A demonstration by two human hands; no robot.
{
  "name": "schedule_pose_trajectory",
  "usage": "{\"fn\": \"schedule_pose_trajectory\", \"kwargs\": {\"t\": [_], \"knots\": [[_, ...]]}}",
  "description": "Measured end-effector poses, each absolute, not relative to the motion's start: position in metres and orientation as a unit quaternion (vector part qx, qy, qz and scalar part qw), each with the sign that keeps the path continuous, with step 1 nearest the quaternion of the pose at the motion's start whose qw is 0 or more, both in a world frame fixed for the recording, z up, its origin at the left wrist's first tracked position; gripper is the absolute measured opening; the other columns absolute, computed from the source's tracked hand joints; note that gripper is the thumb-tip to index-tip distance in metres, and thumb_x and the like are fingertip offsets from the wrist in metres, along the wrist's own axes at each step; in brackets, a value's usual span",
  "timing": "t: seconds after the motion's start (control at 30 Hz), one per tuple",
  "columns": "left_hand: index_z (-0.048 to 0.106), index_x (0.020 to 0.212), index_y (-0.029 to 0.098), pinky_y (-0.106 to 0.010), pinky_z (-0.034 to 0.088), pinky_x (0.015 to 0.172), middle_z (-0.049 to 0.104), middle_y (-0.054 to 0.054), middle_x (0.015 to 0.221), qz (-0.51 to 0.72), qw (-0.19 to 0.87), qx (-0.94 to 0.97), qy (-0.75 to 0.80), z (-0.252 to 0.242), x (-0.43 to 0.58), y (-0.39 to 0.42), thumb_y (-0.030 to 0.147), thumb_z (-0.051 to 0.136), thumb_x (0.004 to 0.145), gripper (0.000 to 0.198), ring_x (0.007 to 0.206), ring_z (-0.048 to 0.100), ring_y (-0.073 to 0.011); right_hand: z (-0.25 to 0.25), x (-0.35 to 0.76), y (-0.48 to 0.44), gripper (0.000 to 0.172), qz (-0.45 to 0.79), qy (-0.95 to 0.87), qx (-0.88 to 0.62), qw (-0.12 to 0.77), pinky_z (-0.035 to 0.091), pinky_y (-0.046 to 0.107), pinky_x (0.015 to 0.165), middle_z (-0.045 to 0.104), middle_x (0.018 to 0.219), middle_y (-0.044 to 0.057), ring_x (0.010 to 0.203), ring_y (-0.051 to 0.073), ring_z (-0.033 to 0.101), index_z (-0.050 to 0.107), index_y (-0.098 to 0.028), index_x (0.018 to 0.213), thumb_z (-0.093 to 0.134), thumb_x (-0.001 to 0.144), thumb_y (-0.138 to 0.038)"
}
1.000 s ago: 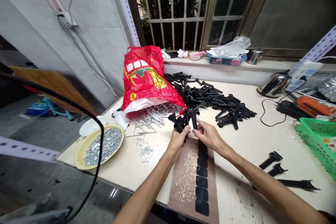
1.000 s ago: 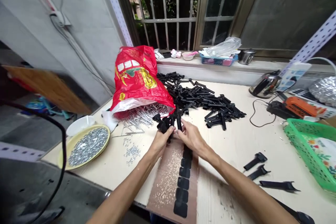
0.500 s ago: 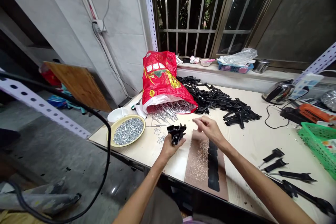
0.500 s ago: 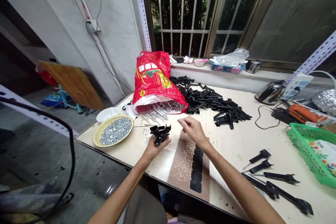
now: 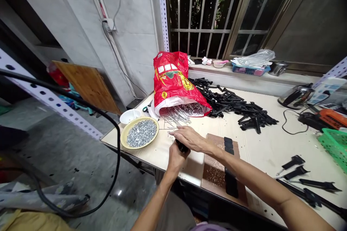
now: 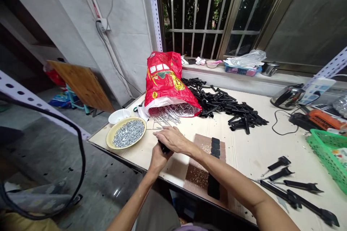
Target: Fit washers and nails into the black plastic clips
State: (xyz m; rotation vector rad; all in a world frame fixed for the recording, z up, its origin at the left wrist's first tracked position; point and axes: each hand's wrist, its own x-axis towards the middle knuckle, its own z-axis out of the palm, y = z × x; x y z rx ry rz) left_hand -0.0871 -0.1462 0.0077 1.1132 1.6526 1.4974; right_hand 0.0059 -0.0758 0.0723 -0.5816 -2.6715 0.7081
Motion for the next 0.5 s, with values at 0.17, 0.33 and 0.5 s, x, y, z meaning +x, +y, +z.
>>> {"fn": "schedule_pose_trajectory", "kwargs": {"t": [0.17,0.33,0.5], "knots": [[0.069,0.08,0.016,-0.03,0.049,0.066,0.07,-0.006,0.076,0.609,0.348,0.369,0.609,-0.004,-0.089,-0.143,0.022,0.074,0.057,0.024,0.072,0.065,-0.0225,0.048,0.01,-0.038,0.044,0.277,-0.888,-0.278,0.241,0.041,0.033,0.092,0.063,0.116,0.008,0.106,0.017,0.056,0.056,-0.019,0.125,0.022,0.1,-0.034],[0.07,0.083,0.014,-0.027,0.049,0.063,0.071,-0.007,0.081,0.628,0.409,0.308,0.587,0.004,-0.101,-0.148,0.032,0.076,0.061,0.029,0.07,0.064,-0.0185,0.034,-0.009,0.021,0.029,0.127,-0.868,-0.46,0.138,0.041,0.025,0.078,0.065,0.1,0.009,0.092,0.018,0.059,0.067,-0.016,0.102,0.043,0.093,-0.029],[0.07,0.084,0.014,-0.026,0.049,0.064,0.07,-0.006,0.078,0.636,0.431,0.277,0.577,0.002,-0.108,-0.151,0.034,0.078,0.061,0.031,0.073,0.065,-0.0181,0.021,-0.037,0.041,0.021,0.097,-0.866,-0.487,0.061,0.041,0.026,0.073,0.065,0.101,0.015,0.091,0.022,0.062,0.069,-0.01,0.091,0.05,0.086,-0.019]]}}
